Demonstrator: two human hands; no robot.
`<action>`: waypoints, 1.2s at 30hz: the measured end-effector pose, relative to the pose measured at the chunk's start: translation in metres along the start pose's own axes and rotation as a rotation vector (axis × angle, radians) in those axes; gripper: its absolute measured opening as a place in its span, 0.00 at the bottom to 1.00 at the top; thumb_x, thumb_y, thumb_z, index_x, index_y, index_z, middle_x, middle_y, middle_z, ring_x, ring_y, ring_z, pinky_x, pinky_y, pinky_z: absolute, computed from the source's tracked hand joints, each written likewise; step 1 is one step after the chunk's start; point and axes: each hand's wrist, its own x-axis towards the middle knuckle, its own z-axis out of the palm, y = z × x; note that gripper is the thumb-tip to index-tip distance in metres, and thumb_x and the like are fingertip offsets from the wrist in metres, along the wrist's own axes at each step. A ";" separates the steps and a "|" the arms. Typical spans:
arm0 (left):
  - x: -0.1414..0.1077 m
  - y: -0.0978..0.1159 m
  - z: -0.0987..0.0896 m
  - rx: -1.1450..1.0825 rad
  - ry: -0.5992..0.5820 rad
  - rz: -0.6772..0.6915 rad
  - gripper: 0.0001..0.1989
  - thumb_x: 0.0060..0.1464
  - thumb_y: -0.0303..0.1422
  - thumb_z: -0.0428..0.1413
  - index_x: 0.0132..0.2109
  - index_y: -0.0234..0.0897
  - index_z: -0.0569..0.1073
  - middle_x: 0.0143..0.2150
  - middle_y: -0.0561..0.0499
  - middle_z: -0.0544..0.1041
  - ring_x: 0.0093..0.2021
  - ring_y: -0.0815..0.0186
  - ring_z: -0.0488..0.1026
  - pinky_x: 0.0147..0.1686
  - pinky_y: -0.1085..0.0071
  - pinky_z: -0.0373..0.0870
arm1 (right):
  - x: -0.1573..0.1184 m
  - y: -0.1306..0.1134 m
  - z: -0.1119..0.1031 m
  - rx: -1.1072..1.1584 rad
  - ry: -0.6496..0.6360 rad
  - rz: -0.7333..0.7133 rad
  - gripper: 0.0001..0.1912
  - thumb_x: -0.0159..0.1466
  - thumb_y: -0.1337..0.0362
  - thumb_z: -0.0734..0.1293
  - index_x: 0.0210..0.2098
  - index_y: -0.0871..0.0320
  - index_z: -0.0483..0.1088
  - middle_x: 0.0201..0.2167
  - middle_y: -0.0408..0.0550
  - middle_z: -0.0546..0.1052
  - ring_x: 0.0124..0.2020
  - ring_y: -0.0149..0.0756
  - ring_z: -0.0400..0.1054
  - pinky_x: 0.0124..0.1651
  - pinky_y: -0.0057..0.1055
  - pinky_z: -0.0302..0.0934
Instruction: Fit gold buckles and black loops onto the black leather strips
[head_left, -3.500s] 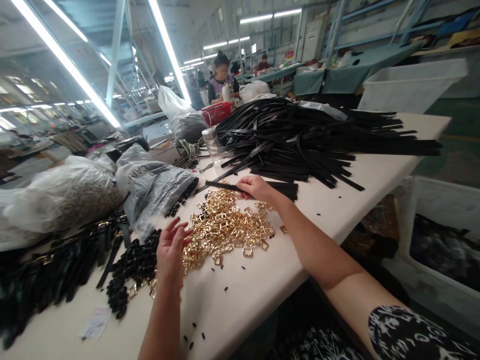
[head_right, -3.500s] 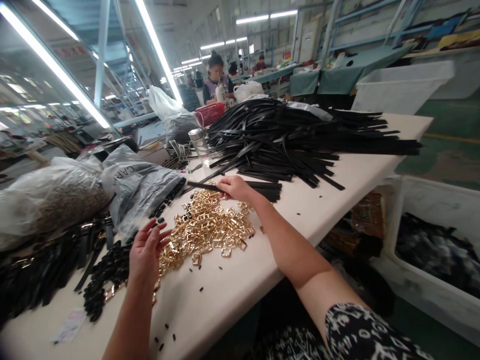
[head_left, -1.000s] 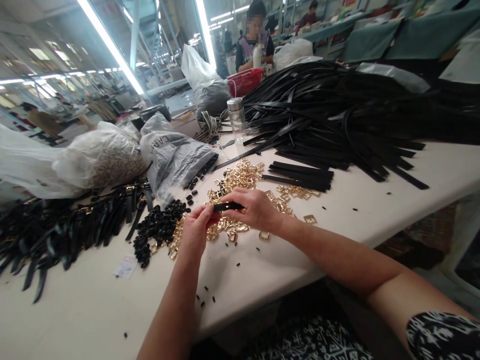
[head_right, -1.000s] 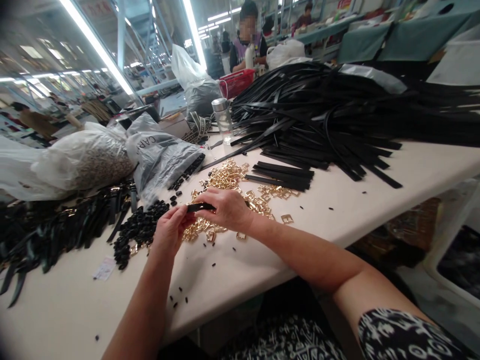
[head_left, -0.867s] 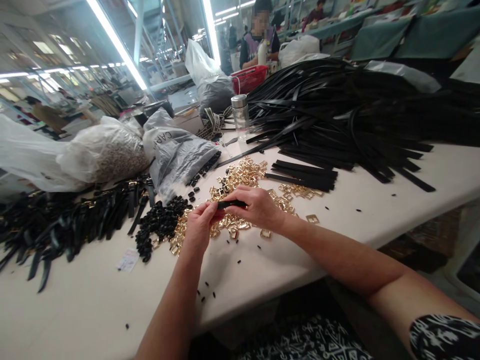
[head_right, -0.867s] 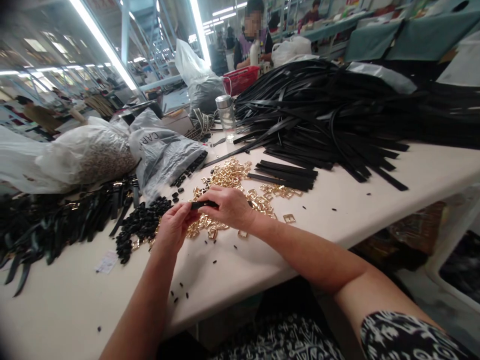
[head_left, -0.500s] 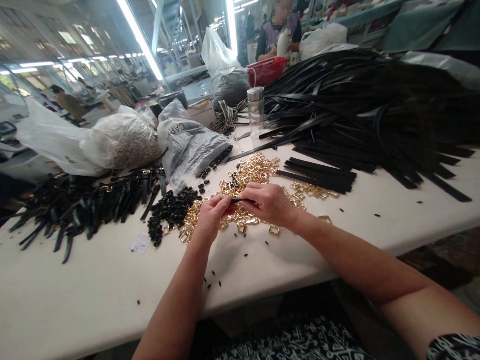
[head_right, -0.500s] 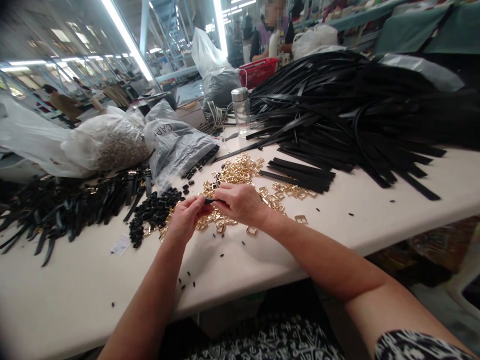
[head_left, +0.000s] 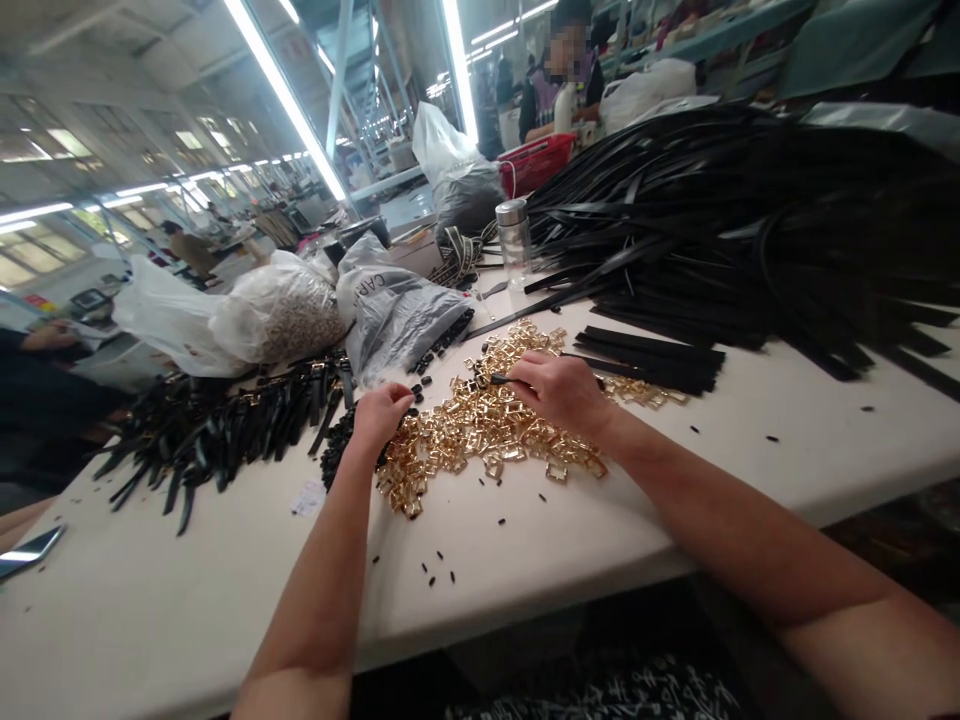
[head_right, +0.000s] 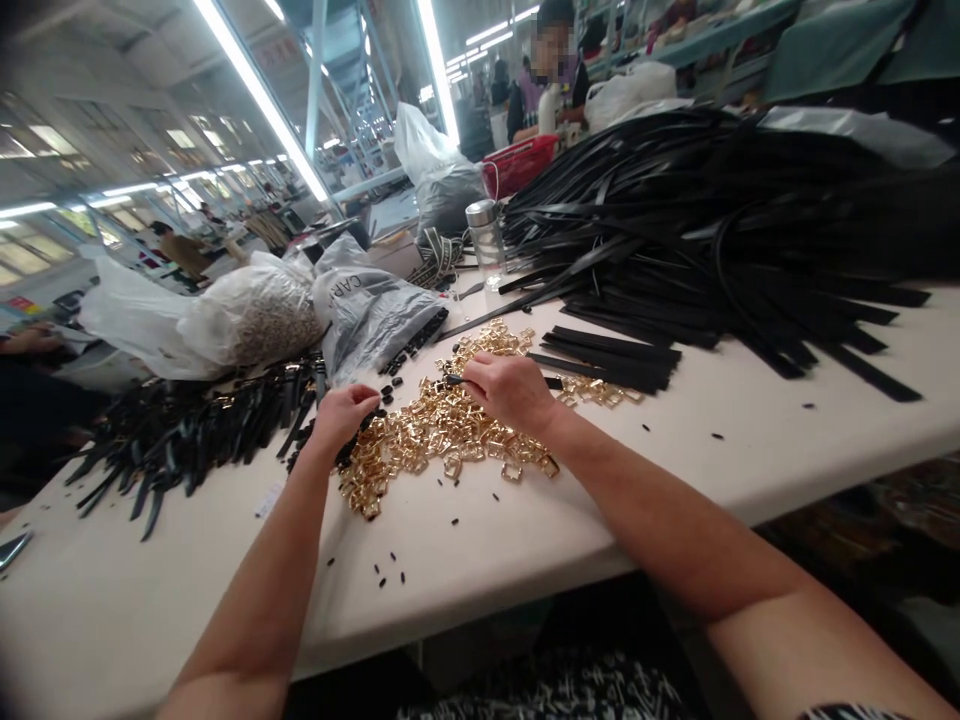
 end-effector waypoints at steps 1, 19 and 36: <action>0.005 0.001 0.004 0.114 -0.044 0.033 0.06 0.47 0.35 0.59 0.31 0.40 0.79 0.30 0.48 0.78 0.32 0.62 0.71 0.36 0.67 0.64 | 0.000 0.000 0.001 0.011 -0.003 0.002 0.11 0.65 0.63 0.61 0.29 0.57 0.71 0.27 0.44 0.72 0.25 0.29 0.58 0.28 0.30 0.45; -0.066 0.078 0.053 -1.445 -0.155 -0.402 0.15 0.33 0.33 0.70 0.29 0.35 0.74 0.27 0.52 0.77 0.26 0.73 0.74 0.29 0.78 0.72 | -0.004 -0.025 0.001 0.252 0.021 0.018 0.11 0.65 0.60 0.63 0.32 0.58 0.72 0.27 0.43 0.71 0.26 0.27 0.60 0.29 0.27 0.50; -0.068 0.080 0.052 -1.546 -0.226 -0.451 0.15 0.38 0.30 0.69 0.35 0.38 0.75 0.30 0.55 0.77 0.26 0.76 0.75 0.28 0.84 0.72 | -0.007 -0.025 0.008 0.214 -0.078 -0.077 0.13 0.68 0.61 0.61 0.32 0.58 0.73 0.28 0.43 0.72 0.27 0.27 0.61 0.28 0.27 0.47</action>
